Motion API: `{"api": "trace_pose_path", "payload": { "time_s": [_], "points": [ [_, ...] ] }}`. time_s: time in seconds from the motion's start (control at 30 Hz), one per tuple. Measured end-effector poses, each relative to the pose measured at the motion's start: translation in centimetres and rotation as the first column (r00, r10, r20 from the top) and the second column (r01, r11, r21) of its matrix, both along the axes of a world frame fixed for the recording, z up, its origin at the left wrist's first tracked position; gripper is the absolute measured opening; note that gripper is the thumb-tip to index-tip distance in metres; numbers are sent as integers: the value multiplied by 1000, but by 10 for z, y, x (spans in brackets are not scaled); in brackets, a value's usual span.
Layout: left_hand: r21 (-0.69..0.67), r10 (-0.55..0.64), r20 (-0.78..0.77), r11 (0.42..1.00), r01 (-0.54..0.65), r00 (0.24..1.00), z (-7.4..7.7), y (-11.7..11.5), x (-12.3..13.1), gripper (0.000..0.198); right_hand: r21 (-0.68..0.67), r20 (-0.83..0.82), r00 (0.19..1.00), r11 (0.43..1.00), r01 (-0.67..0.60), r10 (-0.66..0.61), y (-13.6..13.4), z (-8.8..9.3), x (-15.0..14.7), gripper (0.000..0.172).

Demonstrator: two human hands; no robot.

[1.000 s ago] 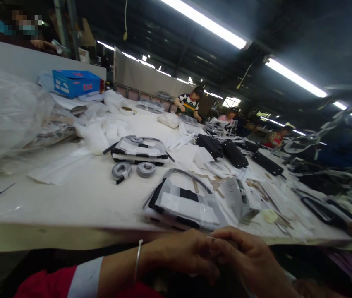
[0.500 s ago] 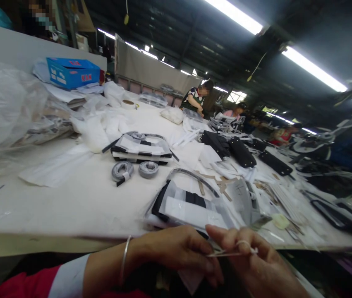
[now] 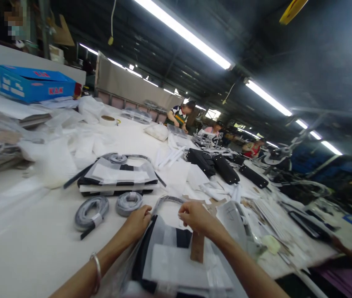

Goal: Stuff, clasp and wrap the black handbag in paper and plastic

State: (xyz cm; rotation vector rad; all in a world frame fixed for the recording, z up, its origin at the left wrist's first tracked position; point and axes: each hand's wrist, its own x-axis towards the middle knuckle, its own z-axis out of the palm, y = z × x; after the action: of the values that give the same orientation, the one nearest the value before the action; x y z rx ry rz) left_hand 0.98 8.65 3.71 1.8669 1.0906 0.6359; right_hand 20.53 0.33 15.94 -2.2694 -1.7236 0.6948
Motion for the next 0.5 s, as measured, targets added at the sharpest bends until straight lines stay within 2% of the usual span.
{"api": "trace_pose_path", "payload": {
  "time_s": [0.07,0.13,0.23,0.33,0.4,0.43,0.5],
  "points": [
    [-69,-6,54,998,10,999,-8,4,3,39,-110,-3,1000,994,13,-13,28,-20,2,12],
    [-240,5,137,970,28,991,-12,4,4,43,-209,-52,998,978,7,-18,48,-39,2,11],
    [-503,85,282,861,72,956,-17,5,7,48,-330,-136,991,943,-32,-14,66,-61,-2,13],
    [-592,157,426,794,142,891,-23,3,14,52,-396,-193,981,917,-54,-26,76,-76,-8,17],
    [-616,158,458,766,184,875,-27,1,19,54,-429,-215,975,902,-50,-48,78,-83,-10,19],
    [-608,148,446,774,177,883,-28,-1,21,53,-444,-240,969,895,-51,-64,79,-85,-10,19],
    [-484,102,388,868,109,916,-30,-4,24,47,-470,-351,929,880,-67,-117,78,-90,-9,15]
  ]
}}
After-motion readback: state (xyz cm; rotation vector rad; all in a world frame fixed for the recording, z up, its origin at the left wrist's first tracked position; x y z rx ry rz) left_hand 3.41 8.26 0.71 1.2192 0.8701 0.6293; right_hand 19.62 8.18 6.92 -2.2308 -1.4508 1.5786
